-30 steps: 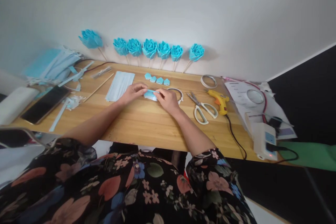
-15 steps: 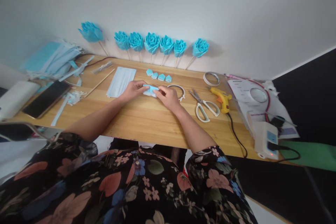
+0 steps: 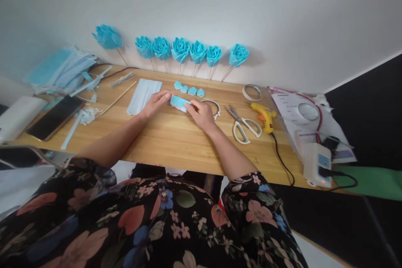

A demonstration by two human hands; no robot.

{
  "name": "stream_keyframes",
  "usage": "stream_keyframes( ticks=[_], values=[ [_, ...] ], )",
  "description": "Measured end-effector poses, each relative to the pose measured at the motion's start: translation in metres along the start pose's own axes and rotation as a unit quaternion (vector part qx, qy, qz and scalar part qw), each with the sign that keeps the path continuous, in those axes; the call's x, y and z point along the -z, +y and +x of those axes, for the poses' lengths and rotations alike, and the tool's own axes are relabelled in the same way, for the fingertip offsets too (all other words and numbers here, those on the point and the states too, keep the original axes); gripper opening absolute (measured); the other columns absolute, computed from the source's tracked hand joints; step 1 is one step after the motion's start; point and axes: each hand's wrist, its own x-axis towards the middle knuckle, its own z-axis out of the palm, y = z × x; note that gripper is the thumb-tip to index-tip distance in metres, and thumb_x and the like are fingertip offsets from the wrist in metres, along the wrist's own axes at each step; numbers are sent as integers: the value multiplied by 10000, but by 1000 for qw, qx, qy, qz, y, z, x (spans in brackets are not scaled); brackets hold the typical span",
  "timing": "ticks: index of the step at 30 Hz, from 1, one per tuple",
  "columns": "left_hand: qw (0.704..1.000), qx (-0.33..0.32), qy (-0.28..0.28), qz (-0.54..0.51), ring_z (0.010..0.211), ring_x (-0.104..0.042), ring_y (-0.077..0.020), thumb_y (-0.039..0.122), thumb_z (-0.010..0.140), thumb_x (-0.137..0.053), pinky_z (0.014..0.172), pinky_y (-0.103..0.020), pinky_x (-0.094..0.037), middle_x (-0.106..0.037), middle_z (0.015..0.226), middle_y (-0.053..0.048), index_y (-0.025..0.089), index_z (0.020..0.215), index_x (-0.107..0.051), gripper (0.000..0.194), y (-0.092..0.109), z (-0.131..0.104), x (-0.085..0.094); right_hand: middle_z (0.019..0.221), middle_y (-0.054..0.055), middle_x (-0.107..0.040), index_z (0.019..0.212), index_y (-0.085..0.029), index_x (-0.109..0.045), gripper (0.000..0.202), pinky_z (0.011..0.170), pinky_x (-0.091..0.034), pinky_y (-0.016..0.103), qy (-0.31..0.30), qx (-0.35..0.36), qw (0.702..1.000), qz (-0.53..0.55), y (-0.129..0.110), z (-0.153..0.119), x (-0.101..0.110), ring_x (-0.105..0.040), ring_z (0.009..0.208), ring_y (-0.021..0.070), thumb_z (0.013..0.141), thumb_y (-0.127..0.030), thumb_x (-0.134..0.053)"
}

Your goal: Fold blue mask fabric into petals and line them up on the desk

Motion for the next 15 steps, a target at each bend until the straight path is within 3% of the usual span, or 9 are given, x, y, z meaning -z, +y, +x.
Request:
stream_keyframes(
  ticks=[5, 10, 15],
  values=[
    [996, -15, -59, 72, 1021, -661, -220, 605, 824, -730, 920, -327, -505, -736, 1118, -107, 153, 1145, -712, 554, -9, 2, 2, 768, 23, -706, 863, -215, -739, 296, 653, -432, 290, -21, 26, 999, -17, 3, 1, -3, -578, 662, 153, 918, -488, -637],
    [983, -62, -106, 135, 965, -682, -205, 405, 844, -744, 907, -329, -513, -747, 1050, -104, 148, 1223, -706, 459, -18, 5, 4, 884, 40, -768, 1037, -234, -768, 265, 710, -484, 300, -46, 16, 999, -10, 10, 1, -7, -656, 749, 176, 883, -442, -712],
    [980, -60, -121, 147, 974, -691, -209, 354, 817, -765, 896, -326, -513, -760, 1070, -101, 166, 1276, -696, 501, -19, 6, 7, 912, 46, -781, 1058, -235, -766, 256, 732, -503, 305, -54, 21, 998, -14, 12, 1, -7, -684, 793, 187, 885, -419, -721]
  ],
)
